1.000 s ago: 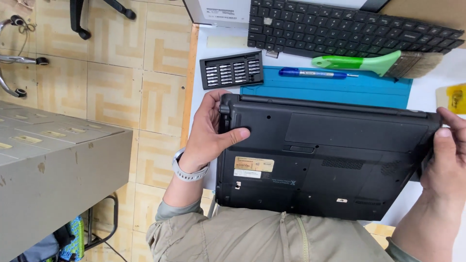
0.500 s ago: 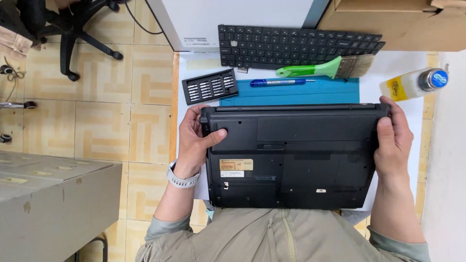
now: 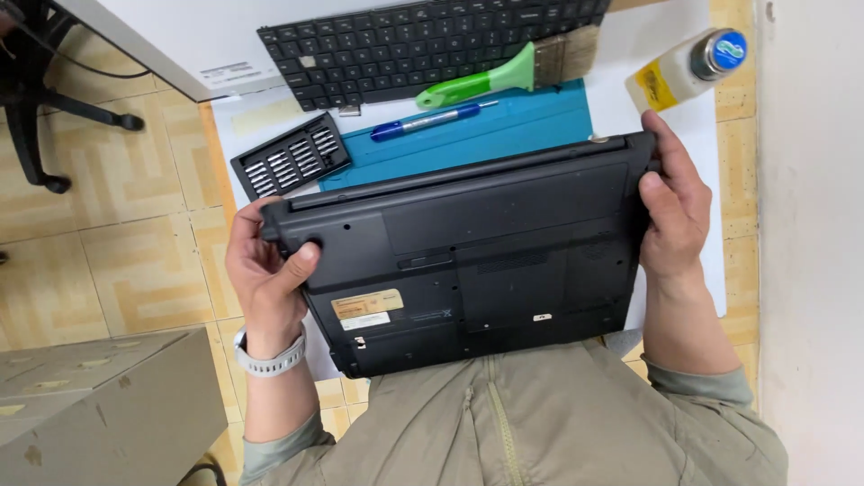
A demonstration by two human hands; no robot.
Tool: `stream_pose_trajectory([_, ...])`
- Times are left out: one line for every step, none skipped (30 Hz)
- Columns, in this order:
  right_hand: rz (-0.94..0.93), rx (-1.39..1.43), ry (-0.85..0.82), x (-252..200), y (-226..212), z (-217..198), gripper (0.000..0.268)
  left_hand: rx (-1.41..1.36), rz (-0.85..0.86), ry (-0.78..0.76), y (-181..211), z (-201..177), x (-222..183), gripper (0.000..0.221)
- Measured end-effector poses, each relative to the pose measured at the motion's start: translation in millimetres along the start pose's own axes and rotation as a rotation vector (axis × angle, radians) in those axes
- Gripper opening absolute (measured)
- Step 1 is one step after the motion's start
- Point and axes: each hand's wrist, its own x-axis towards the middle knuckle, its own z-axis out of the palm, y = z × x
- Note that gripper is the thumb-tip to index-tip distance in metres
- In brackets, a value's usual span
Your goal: Removing a laptop battery and cleaning the battery contacts and compartment using a toothbrush and cleaning solution.
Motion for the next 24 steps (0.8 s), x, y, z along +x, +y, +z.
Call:
stream_pose_trajectory([-0.002,-0.002,0.011,-2,5,-3,0.067,-0.001,0.003,-0.011,-1,-2,1,0.065])
stream_pose_trajectory([-0.06,0.049,-0.009,-1,10,-7,0.062,-0.027,0.01,0.018,-2,-4,2,0.066])
stream_pose_trajectory([-0.119,0.1,-0.029,-2,15,-9,0.058,-0.054,0.018,0.048,-2,-6,3,0.067])
stream_pose_trajectory([-0.125,0.099,-0.029,-3,12,-10,0.058,-0.056,0.023,0.047,-2,-5,3,0.067])
stream_pose_trajectory([-0.137,0.13,-0.034,-5,9,-11,0.057,-0.041,0.045,0.041,-1,-5,3,0.065])
stream_pose_trajectory([-0.147,0.162,-0.04,-7,7,-10,0.056,-0.024,0.065,0.036,-1,-6,3,0.062])
stream_pose_trajectory([-0.152,0.162,-0.041,-8,1,-11,0.056,-0.026,0.07,0.037,-3,-6,3,0.062])
stream_pose_trajectory([-0.165,0.169,-0.037,-11,-5,-10,0.054,-0.02,0.083,0.033,-5,-7,4,0.059])
stream_pose_trajectory([-0.179,0.175,-0.033,-13,-10,-10,0.053,-0.015,0.097,0.029,-6,-8,5,0.055])
stream_pose_trajectory([-0.184,0.177,-0.03,-15,-17,-10,0.053,-0.014,0.102,0.026,-8,-9,6,0.055])
stream_pose_trajectory([-0.202,0.185,-0.023,-16,-23,-10,0.051,-0.021,0.107,0.022,-9,-9,7,0.054])
stream_pose_trajectory([-0.222,0.192,-0.014,-18,-31,-10,0.049,-0.03,0.114,0.015,-10,-9,8,0.053])
stream_pose_trajectory([-0.229,0.192,-0.01,-22,-35,-10,0.049,-0.031,0.12,0.011,-8,-8,9,0.053])
stream_pose_trajectory([-0.245,0.192,-0.005,-24,-39,-10,0.049,-0.046,0.121,0.004,-6,-6,9,0.052])
stream_pose_trajectory([-0.262,0.193,0.0,-27,-44,-10,0.048,-0.062,0.122,-0.004,-4,-4,10,0.051])
stream_pose_trajectory([-0.272,0.192,0.001,-30,-48,-9,0.048,-0.065,0.132,-0.005,-7,-8,11,0.051])
stream_pose_trajectory([-0.282,0.197,0.014,-33,-53,-8,0.048,-0.076,0.141,-0.014,-9,-12,13,0.051])
stream_pose_trajectory([-0.293,0.202,0.028,-36,-56,-7,0.048,-0.088,0.15,-0.025,-12,-16,16,0.052])
stream_pose_trajectory([-0.305,0.201,0.031,-39,-60,-6,0.048,-0.091,0.162,-0.028,-10,-17,15,0.052])
stream_pose_trajectory([-0.325,0.189,0.038,-43,-64,-6,0.048,-0.099,0.175,-0.033,-8,-17,13,0.051])
stream_pose_trajectory([-0.345,0.177,0.046,-47,-69,-5,0.048,-0.108,0.188,-0.039,-5,-18,12,0.051])
stream_pose_trajectory([-0.359,0.176,0.052,-50,-73,-5,0.048,-0.111,0.202,-0.045,-3,-18,11,0.051])
stream_pose_trajectory([-0.367,0.164,0.058,-54,-77,-5,0.049,-0.121,0.208,-0.046,-1,-19,10,0.05])
stream_pose_trajectory([-0.377,0.154,0.064,-57,-82,-4,0.05,-0.129,0.217,-0.047,2,-19,9,0.048])
